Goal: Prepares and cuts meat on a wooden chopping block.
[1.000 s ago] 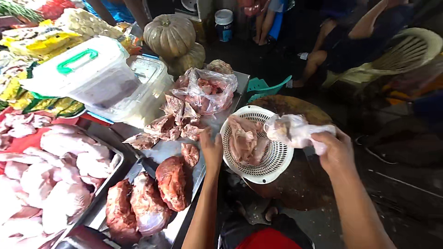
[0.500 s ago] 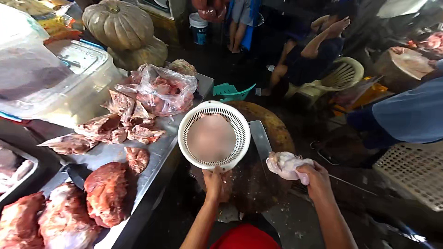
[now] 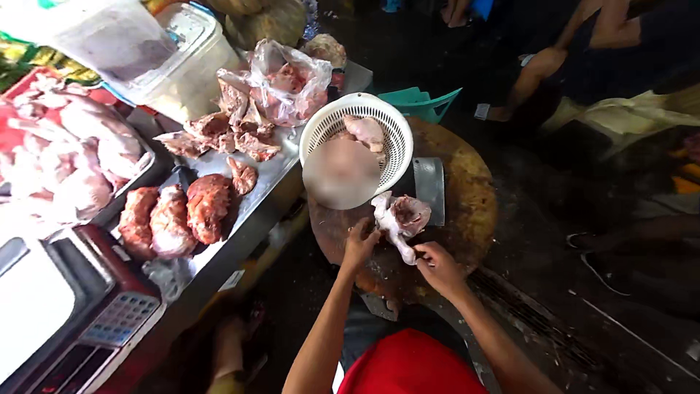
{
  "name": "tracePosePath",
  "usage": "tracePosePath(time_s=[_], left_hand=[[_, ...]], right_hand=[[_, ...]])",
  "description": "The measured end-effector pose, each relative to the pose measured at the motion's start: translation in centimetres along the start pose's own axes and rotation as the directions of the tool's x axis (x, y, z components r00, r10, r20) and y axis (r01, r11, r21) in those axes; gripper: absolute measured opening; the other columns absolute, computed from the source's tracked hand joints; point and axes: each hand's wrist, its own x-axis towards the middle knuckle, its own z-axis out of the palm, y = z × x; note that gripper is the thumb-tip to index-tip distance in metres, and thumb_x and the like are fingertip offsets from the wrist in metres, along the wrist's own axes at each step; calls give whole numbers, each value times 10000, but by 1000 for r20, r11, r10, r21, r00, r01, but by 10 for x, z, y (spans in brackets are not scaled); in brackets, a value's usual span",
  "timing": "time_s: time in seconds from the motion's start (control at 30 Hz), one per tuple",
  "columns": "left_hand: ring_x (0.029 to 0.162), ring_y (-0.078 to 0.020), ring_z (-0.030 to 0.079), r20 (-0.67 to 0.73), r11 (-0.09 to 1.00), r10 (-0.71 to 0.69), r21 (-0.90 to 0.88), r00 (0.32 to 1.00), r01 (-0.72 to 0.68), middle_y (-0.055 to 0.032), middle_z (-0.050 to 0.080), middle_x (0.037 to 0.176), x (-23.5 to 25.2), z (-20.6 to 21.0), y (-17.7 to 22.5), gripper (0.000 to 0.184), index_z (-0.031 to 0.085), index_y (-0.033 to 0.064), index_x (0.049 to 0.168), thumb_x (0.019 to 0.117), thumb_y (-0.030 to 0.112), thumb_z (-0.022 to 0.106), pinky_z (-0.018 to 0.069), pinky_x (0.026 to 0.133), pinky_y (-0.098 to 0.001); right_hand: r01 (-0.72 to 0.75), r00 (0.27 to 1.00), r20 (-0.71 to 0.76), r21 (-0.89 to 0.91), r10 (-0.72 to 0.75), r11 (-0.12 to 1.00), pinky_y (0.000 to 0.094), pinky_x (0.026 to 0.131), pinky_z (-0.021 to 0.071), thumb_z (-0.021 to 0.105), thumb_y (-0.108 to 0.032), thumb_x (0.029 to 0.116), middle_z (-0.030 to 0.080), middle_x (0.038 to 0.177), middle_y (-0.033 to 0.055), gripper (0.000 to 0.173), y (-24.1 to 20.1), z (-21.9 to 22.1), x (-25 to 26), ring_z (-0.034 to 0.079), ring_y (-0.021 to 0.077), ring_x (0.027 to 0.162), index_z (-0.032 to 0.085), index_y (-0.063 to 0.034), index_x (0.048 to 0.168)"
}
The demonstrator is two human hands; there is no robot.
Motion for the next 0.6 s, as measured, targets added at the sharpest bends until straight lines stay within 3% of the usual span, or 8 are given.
tracePosePath(time_s=[0.07, 0.13, 0.23, 0.37, 0.4, 0.5, 0.6], left_hand=[[1084, -270, 702, -10, 1000, -2, 22, 1000, 2, -198, 608, 1379, 7, 17, 0, 532, 527, 39, 1457, 992, 250, 677, 615, 886, -451], [943, -250, 733, -86, 999, -9, 48, 996, 13, -197, 666, 1234, 11, 31, -2, 421, 580, 12, 1369, 999, 196, 659, 638, 816, -431], [778, -208, 723, -200, 996, 20, 94, 980, -1, -157, 694, 995, 8, 37, -4, 283, 656, -5, 1204, 973, 156, 683, 641, 740, -390], [674, -170, 687, -198, 998, 59, 43, 978, -51, -109, 670, 862, -16, 37, -9, 230, 671, -8, 1102, 944, 151, 720, 628, 672, -351], [671, -169, 684, -189, 998, 63, 28, 980, -59, -108, 669, 862, -23, 36, -12, 240, 667, -10, 1102, 946, 162, 728, 626, 671, -346], [639, -166, 679, -196, 997, 56, -33, 979, -64, -93, 674, 827, -45, 32, -22, 252, 665, 0, 1086, 939, 187, 747, 620, 639, -335], [618, -166, 681, -194, 994, 21, -99, 981, -41, -84, 688, 799, -68, 22, -31, 245, 668, 10, 1077, 939, 195, 752, 618, 619, -336]], right_hand=[[-42, 991, -130, -101, 29, 994, 489, 1001, 541, 608, -170, 980, 595, 1315, 249, 335, 13, -6, 9, 618, 359, 1189, 677, -25, 1274], [-133, 979, -173, -152, 106, 979, 541, 1015, 517, 707, -278, 955, 542, 1356, 289, 478, 20, -3, 23, 574, 425, 1235, 614, -29, 1352], [-238, 963, -154, -117, 220, 964, 572, 977, 536, 786, -277, 869, 491, 1439, 292, 779, 10, -5, 41, 599, 439, 1214, 420, -86, 1531], [-311, 950, -86, -292, 299, 904, 577, 928, 561, 781, -288, 888, 390, 1540, 300, 966, -6, -1, 45, 633, 462, 1168, 200, -159, 1649], [-319, 947, -84, -321, 309, 892, 571, 924, 566, 791, -233, 873, 366, 1550, 311, 1016, -7, 2, 45, 634, 469, 1164, 150, -162, 1658], [-347, 937, -141, -295, 319, 890, 597, 939, 553, 789, -124, 811, 438, 1496, 319, 1129, 3, 0, 44, 620, 483, 1181, 55, -169, 1668], [-363, 926, -222, -292, 307, 885, 656, 935, 534, 760, -108, 824, 579, 1367, 297, 1093, 20, -25, 31, 640, 485, 1156, 66, -161, 1665]])
